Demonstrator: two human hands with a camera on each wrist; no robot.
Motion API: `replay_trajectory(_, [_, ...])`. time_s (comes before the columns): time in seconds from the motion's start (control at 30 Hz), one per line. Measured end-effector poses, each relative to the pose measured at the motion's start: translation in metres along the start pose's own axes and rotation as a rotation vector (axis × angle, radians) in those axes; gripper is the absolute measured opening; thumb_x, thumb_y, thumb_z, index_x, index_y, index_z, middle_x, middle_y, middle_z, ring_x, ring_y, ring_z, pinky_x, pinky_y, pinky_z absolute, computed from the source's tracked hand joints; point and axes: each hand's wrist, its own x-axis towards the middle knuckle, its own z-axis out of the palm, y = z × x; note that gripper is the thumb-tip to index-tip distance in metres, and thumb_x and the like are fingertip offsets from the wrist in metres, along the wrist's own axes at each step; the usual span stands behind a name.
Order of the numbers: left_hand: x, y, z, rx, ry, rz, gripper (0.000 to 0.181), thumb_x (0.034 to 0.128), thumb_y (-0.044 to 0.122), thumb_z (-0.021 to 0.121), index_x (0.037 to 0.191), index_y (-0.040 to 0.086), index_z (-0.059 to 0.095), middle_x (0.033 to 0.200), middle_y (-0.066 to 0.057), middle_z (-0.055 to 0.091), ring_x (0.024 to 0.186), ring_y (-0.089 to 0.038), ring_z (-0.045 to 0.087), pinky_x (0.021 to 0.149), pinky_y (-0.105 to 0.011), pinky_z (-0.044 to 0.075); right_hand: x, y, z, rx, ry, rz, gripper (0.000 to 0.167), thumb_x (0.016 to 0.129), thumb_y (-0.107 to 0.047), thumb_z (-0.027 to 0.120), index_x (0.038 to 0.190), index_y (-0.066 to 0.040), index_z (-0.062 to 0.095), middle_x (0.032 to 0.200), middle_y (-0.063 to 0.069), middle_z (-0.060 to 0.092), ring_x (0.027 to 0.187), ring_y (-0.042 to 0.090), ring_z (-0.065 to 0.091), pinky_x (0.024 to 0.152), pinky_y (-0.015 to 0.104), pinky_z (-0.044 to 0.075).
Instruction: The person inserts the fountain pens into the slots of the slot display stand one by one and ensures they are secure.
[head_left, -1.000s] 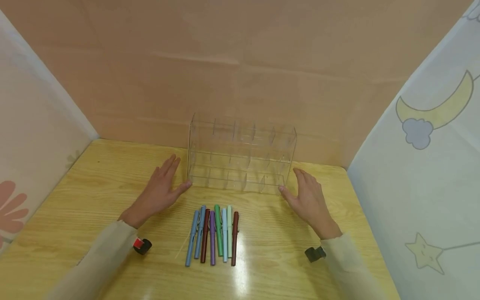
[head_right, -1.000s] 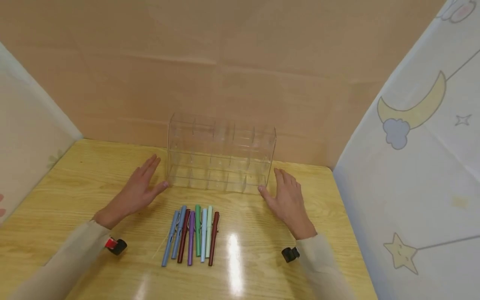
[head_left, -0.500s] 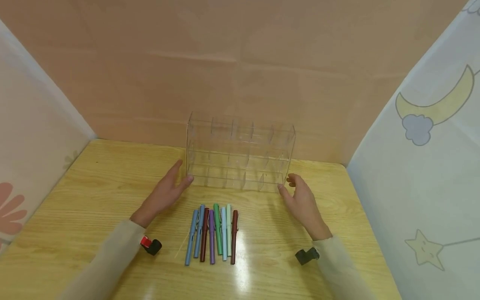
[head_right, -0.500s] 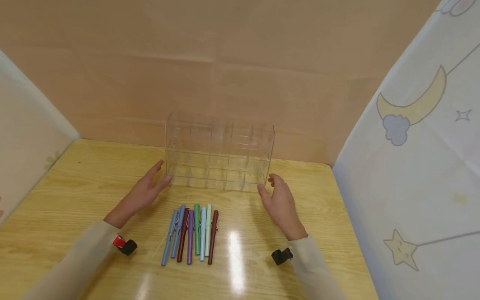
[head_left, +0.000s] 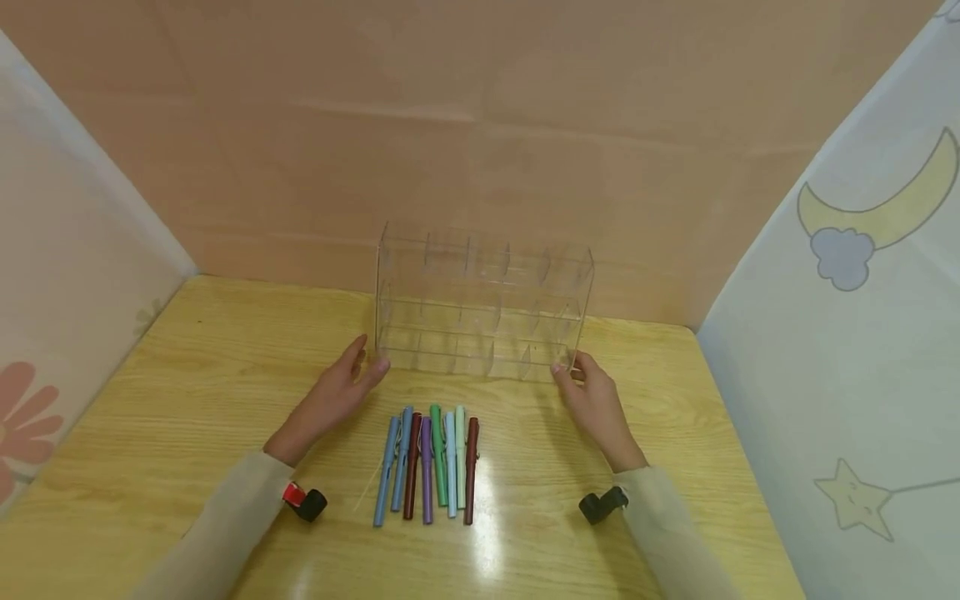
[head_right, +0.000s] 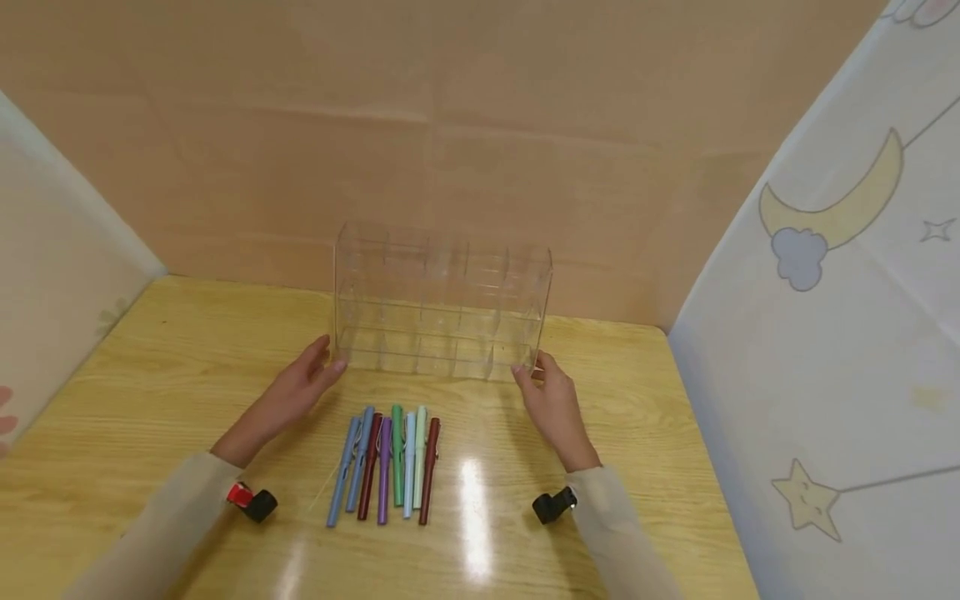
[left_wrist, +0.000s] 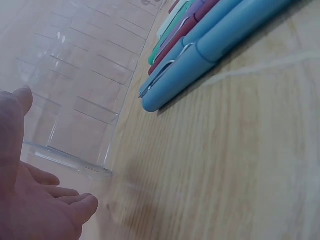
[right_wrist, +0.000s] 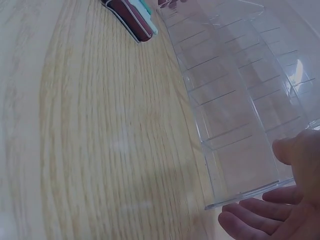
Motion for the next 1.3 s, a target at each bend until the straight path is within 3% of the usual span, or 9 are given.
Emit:
replay_trajectory(0.23, [-0.006,-0.007,0.008,-0.042,-0.05,0.0,0.096,0.11,0.063,0.043,0.17,0.001,0.002,0.175,-0.031,0.016,0.159,-0.05,0.028,0.127,-0.062,0.03,-0.006,0.008,0.003,0.01,0.008,0.071,0.063,0.112,-0.047,0.051,0.153,0.001,0.049,0.153,0.027,0.057,0.137,0.046,0.061,0.108,0.06,0.055])
replay_trajectory(0.37, [-0.009,-0.007,0.009,-0.049,-0.049,0.02,0.095,0.1104,0.062,0.043,0.17,0.001,0.003,0.175,-0.031,0.016,0.159,-0.05,0.029,0.127,-0.061,0.03,-0.006,0.01,0.003,0.013,0.019,0.071,0.065,0.112,-0.051,0.049,0.151,0.001,0.05,0.156,0.027,0.055,0.137,0.047,0.061,0.108,0.062,0.054])
replay_trajectory(0.7, [-0.012,-0.001,0.002,-0.107,-0.085,0.047,0.091,0.1126,0.055,0.043,0.169,-0.005,0.005,0.174,-0.032,0.017,0.159,-0.051,0.03,0.125,-0.063,0.033,-0.001,0.007,0.005,0.021,0.012,0.09,0.068,0.111,-0.054,0.05,0.149,0.003,0.051,0.155,0.028,0.055,0.137,0.048,0.061,0.106,0.061,0.056])
replay_trajectory(0.9, [-0.018,0.001,-0.001,-0.119,-0.085,0.014,0.089,0.1127,0.054,0.044,0.168,-0.007,0.011,0.17,-0.034,0.029,0.155,-0.049,0.039,0.124,-0.061,0.037,0.003,0.004,0.007,0.031,0.01,0.095,0.066,0.11,-0.053,0.053,0.149,0.001,0.052,0.154,0.026,0.056,0.136,0.047,0.062,0.106,0.061,0.056])
replay_trajectory(1.13, [-0.026,0.005,-0.005,-0.114,-0.104,-0.042,0.09,0.111,0.05,0.052,0.165,-0.012,0.015,0.153,-0.029,0.057,0.127,-0.037,0.071,0.124,-0.063,0.037,0.008,-0.001,0.009,0.048,0.006,0.089,0.061,0.111,-0.048,0.055,0.148,0.001,0.053,0.153,0.026,0.057,0.136,0.047,0.062,0.106,0.06,0.056])
replay_trajectory(1.23, [-0.027,0.003,-0.006,-0.094,-0.117,-0.052,0.089,0.11,0.047,0.057,0.163,-0.015,0.019,0.133,-0.025,0.073,0.108,-0.03,0.079,0.12,-0.064,0.041,0.009,-0.003,0.009,0.047,0.01,0.099,0.059,0.111,-0.047,0.055,0.146,0.0,0.055,0.153,0.026,0.058,0.136,0.047,0.062,0.106,0.06,0.056])
replay_trajectory(1.3, [-0.027,0.001,-0.005,-0.084,-0.129,-0.062,0.086,0.1093,0.044,0.059,0.161,-0.016,0.024,0.117,-0.02,0.08,0.096,-0.025,0.081,0.114,-0.06,0.05,0.01,-0.004,0.008,0.047,0.008,0.098,0.059,0.111,-0.047,0.055,0.146,0.0,0.055,0.153,0.026,0.058,0.136,0.048,0.062,0.107,0.06,0.056])
